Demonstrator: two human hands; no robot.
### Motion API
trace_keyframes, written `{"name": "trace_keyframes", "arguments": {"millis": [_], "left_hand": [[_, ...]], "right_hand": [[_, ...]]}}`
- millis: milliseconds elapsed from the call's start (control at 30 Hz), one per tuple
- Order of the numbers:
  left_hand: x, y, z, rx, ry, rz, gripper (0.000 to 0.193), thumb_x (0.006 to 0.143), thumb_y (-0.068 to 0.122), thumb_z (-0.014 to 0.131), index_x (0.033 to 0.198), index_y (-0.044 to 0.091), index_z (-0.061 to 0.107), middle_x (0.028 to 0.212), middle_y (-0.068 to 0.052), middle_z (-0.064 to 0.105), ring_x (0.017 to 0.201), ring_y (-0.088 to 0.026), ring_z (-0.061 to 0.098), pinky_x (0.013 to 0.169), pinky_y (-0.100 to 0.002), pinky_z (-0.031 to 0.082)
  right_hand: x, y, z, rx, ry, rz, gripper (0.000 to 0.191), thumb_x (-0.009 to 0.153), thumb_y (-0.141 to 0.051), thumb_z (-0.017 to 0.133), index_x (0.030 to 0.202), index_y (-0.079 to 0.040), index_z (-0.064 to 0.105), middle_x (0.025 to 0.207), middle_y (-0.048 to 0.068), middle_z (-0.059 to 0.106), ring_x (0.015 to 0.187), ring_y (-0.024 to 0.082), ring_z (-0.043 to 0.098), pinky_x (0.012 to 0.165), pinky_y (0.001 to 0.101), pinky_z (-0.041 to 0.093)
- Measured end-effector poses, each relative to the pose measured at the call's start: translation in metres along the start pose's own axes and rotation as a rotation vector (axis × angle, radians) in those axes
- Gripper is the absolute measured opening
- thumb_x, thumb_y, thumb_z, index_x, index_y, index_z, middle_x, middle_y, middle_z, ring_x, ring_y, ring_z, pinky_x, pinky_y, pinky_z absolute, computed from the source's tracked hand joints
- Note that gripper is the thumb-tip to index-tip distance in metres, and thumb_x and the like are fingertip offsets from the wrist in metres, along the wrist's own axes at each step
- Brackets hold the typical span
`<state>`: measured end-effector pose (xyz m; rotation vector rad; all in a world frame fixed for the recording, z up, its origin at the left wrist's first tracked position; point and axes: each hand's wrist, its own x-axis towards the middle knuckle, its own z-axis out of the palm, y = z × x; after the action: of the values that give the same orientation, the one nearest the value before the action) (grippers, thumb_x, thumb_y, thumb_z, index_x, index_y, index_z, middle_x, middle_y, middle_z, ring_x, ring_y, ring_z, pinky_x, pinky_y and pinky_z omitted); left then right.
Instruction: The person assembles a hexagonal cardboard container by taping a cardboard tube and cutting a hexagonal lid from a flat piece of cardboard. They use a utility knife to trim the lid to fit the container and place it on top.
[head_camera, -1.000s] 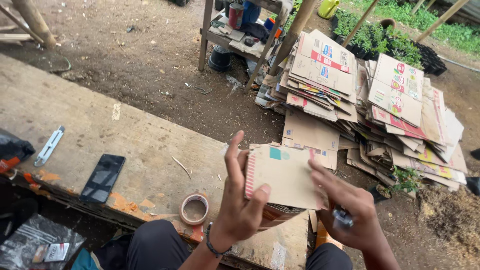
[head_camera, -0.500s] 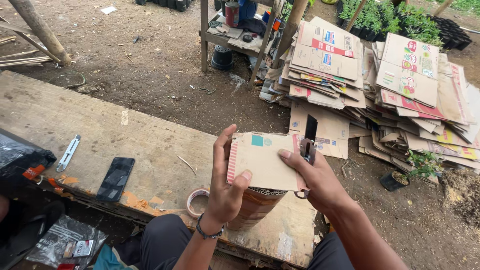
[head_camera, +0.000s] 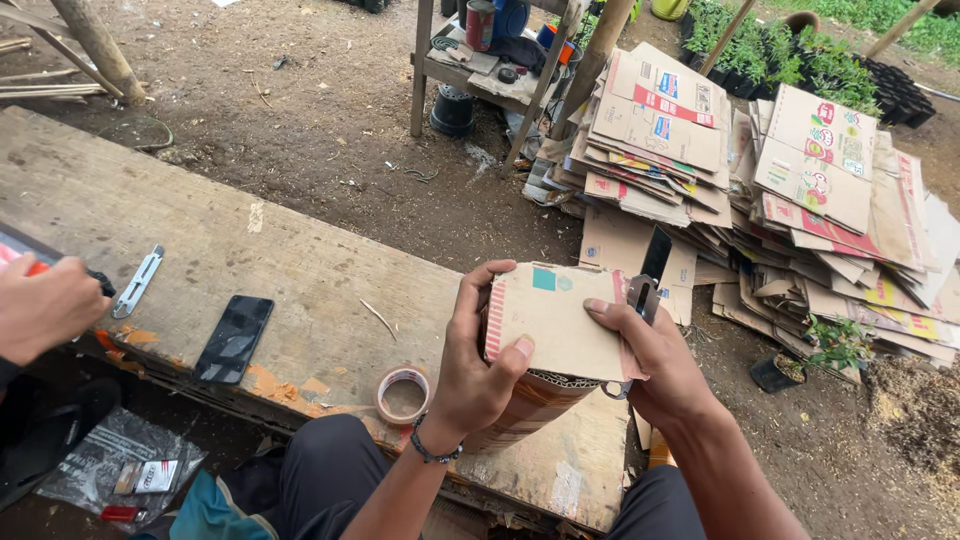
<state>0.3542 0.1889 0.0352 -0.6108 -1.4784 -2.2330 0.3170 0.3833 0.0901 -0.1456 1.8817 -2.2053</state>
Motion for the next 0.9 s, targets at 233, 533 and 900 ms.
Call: {"name": "trace_keyframes", "arguments": {"millis": [233, 533, 900], "left_hand": [[-0.003, 0.006, -0.002, 0.003, -0.024, 0.007, 0.071, 0.09, 0.022, 0.061, 0.151, -0.003, 0.033, 0.131, -0.015, 0.056, 0.121, -0.02, 0.058, 0.107, -0.034, 0.05], [0.022, -0.013, -0.01, 0.015, -0.112, 0.003, 0.077, 0.082, 0.035, 0.061, 0.146, -0.006, 0.045, 0.128, -0.017, 0.061, 0.119, -0.022, 0.062, 0.103, -0.033, 0.054], [0.067, -0.05, -0.028, -0.664, -0.404, -0.481, 0.095, 0.07, 0.034, 0.074, 0.148, -0.009, 0.041, 0.132, -0.023, 0.063, 0.122, -0.034, 0.065, 0.11, -0.043, 0.053]], "right_hand": [[-0.009, -0.006, 0.013, 0.018, -0.028, -0.01, 0.032, 0.096, -0.021, 0.065, 0.114, 0.005, 0.064, 0.094, 0.008, 0.068, 0.078, 0.011, 0.063, 0.066, 0.0292, 0.052], [-0.014, 0.036, -0.005, -0.023, 0.102, -0.085, 0.04, 0.094, -0.032, 0.065, 0.11, 0.005, 0.061, 0.094, 0.011, 0.066, 0.085, 0.015, 0.064, 0.074, 0.0317, 0.054], [-0.06, 0.089, -0.03, -0.074, -0.109, -0.478, 0.078, 0.092, -0.031, 0.074, 0.153, 0.006, 0.042, 0.147, 0.009, 0.058, 0.081, 0.0, 0.055, 0.072, 0.0196, 0.049]]}}
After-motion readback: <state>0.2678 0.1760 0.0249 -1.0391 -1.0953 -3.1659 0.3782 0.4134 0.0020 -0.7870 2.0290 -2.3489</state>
